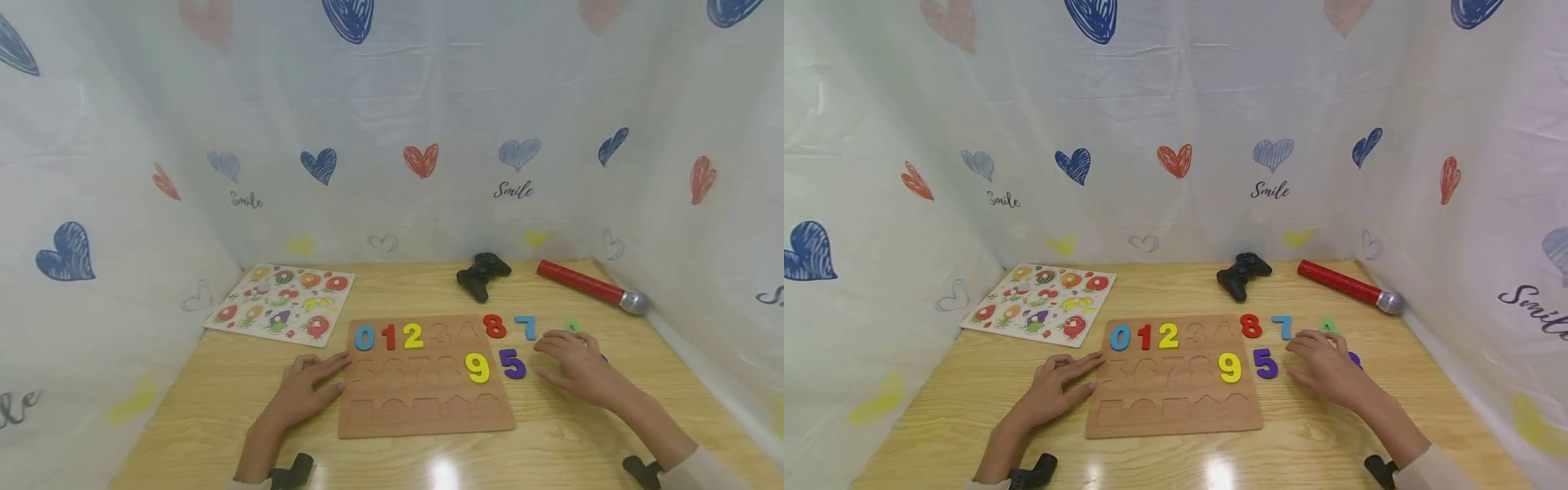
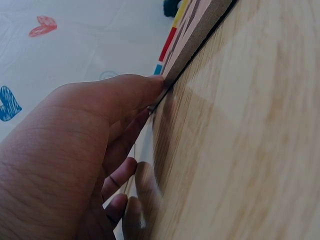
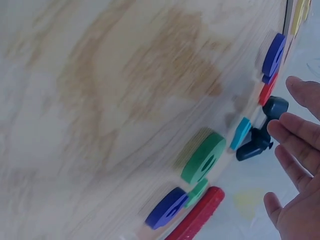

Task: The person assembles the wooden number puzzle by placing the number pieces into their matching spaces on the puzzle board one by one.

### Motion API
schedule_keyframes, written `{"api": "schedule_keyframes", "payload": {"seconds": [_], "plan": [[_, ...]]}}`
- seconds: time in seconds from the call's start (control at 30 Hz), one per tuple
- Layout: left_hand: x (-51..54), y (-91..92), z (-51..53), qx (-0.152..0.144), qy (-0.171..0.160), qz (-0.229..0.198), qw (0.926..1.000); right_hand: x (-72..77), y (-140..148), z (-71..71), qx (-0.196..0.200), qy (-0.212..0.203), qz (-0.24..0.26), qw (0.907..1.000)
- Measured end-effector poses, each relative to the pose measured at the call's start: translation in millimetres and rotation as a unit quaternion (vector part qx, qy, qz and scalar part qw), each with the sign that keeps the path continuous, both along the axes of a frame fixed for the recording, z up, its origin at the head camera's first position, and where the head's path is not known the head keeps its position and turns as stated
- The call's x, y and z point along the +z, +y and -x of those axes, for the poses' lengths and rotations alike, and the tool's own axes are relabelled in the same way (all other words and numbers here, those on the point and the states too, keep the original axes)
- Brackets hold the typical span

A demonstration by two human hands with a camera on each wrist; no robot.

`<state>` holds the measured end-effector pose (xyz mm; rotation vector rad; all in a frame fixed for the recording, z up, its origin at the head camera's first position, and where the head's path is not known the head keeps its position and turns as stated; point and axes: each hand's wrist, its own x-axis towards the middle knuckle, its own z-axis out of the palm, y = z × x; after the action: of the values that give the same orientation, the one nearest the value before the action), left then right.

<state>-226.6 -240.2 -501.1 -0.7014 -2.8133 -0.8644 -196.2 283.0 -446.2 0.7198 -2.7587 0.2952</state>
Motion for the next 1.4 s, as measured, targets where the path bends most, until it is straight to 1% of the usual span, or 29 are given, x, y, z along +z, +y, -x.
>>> {"api": "schedule_keyframes", "payload": {"seconds": [0.2, 0.3, 0.37, 0.53, 0.6, 0.73, 0.93, 1.07, 1.3, 1.4], "plan": [[0.9, -1.9, -0.9, 0.002, -0.001, 0.002, 1.0, -2.8, 10, -0.9, -0.008, 0.0, -0.004, 1.0], [1.2, -2.4, -1.6, 0.005, -0.006, 0.002, 1.0, -4.0, 15, -2.3, -0.01, 0.003, 0.002, 0.9999], [1.3, -2.6, -2.0, 0.006, -0.008, 0.001, 0.9999, -4.2, 18, -3.4, -0.013, -0.003, 0.005, 0.9999], [0.7, -2.3, -2.3, 0.005, -0.013, -0.008, 0.9999, -5.4, 25, -5.7, -0.023, 0.0, 0.0, 0.9997], [0.0, -1.9, -1.9, 0.004, -0.015, -0.011, 0.9998, -6.2, 29, -7.2, -0.026, 0.009, 0.001, 0.9996], [0.1, -0.9, -1.1, 0.002, -0.017, -0.01, 0.9998, -6.4, 37, -10.9, -0.031, 0.011, 0.002, 0.9995], [0.9, -1.1, -0.3, -0.001, -0.004, -0.005, 1.0, -6.3, 46, -15.5, -0.039, -0.01, 0.013, 0.9991], [1.6, -1.1, -0.8, -0.003, 0.001, -0.004, 1.0, -7.5, 52, -16.4, -0.053, -0.024, 0.019, 0.9981], [2.6, -0.1, -2.0, -0.004, 0.006, -0.004, 1.0, -10.3, 63, -17.6, -0.073, -0.031, 0.013, 0.9968], [2.7, 0.2, -2.1, -0.002, 0.001, -0.002, 1.0, -12.8, 68, -17.9, -0.082, -0.032, 0.008, 0.9961]]}}
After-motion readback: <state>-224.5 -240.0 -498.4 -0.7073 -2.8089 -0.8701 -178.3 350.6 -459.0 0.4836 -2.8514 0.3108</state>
